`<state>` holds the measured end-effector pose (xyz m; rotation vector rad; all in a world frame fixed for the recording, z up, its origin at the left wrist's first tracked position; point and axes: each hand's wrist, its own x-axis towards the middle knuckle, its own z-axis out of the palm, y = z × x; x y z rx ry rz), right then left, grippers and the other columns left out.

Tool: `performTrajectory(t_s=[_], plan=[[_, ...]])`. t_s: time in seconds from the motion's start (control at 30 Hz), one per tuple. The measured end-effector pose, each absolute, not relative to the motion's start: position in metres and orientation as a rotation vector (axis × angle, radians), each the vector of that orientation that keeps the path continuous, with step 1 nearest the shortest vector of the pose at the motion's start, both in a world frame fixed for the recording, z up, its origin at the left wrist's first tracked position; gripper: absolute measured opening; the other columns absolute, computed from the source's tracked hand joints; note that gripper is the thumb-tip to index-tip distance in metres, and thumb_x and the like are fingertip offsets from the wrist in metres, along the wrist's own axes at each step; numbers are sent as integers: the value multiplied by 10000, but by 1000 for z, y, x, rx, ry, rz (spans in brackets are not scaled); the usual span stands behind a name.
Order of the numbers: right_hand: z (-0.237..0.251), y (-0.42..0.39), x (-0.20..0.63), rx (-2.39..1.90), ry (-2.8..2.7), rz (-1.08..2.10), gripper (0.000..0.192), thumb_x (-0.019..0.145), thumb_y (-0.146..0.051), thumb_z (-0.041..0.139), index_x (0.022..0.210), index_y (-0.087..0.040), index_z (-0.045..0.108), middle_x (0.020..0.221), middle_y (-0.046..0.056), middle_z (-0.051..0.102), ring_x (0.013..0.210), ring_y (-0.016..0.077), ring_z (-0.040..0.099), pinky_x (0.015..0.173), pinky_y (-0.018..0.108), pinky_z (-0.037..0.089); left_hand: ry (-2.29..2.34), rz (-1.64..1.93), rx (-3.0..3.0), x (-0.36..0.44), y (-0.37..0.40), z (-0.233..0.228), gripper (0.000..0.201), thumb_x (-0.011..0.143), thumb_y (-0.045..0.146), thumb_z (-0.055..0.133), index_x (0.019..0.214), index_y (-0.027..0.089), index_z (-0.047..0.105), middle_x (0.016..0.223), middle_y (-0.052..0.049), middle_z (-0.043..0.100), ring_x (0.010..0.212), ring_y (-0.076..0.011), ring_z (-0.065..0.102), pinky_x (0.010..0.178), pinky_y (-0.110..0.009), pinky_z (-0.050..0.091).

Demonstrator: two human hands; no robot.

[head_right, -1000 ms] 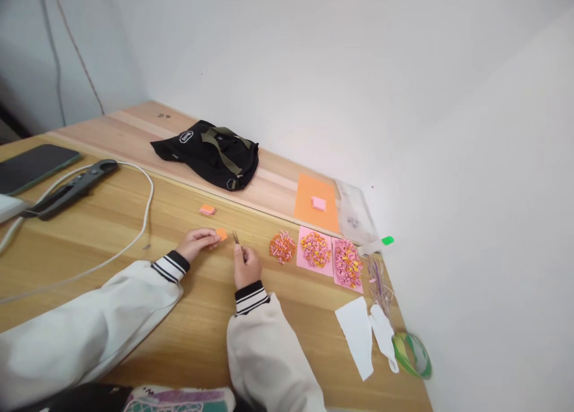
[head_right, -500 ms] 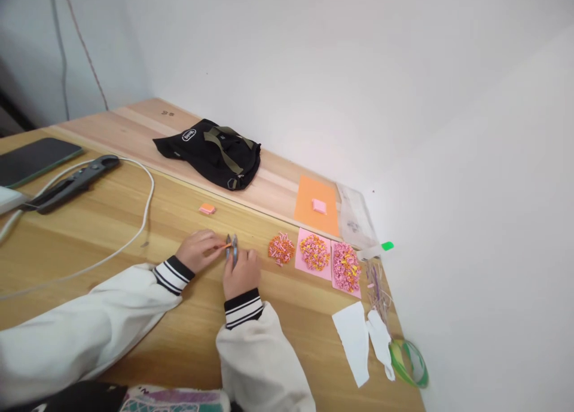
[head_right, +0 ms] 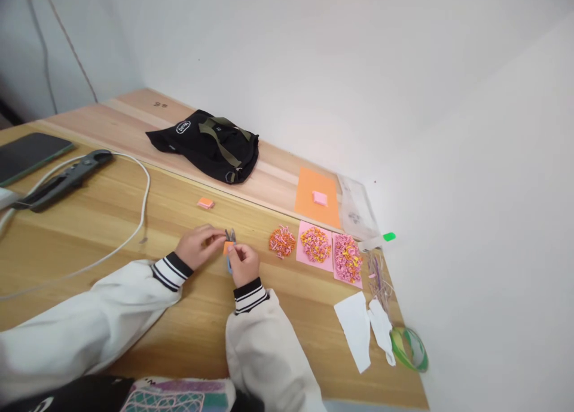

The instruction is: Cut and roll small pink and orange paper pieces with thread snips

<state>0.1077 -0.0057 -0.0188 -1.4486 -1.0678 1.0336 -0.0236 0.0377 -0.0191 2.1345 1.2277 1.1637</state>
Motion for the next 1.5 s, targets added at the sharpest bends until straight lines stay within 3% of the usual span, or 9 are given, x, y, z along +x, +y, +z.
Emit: performTrajectory(t_s=[0.2,0.5,0.87,1.23,1.5], plan=[[-16,-6,109,-1463,-1094,1085,279,602,-418,611,588,-140,588,448,-36,471,416,67,357,401,206,293,1028,929,1623,-23,42,-25,340,706,448,553,578,137,605,511,-1,561,496,-110,478,496,-223,385],[-21,-6,107,-1436,-1086,1101,282,596,-422,626,597,-143,582,427,-34,465,390,63,351,378,208,281,1008,991,1429,-23,44,-23,294,641,414,631,592,125,613,507,5,565,488,-98,467,494,-225,396],[-19,-2,110,-1405,-900,1072,298,557,-430,641,592,-140,585,510,-9,537,449,75,431,391,203,329,1019,946,1510,-21,41,-24,295,637,413,629,608,120,615,464,35,474,449,-69,362,436,-201,305],[-16,-5,108,-1309,-962,1211,281,573,-418,641,562,-156,539,414,-63,442,351,41,344,360,195,297,1011,845,1581,-21,40,-19,390,686,449,530,454,161,406,447,57,285,460,-74,288,444,-210,254],[-19,-4,112,-1361,-1100,1206,256,659,-372,550,515,-163,516,429,-54,444,362,46,353,379,194,283,1041,806,1738,-21,39,-27,358,721,407,489,471,159,421,454,50,304,464,-80,306,455,-207,263]])
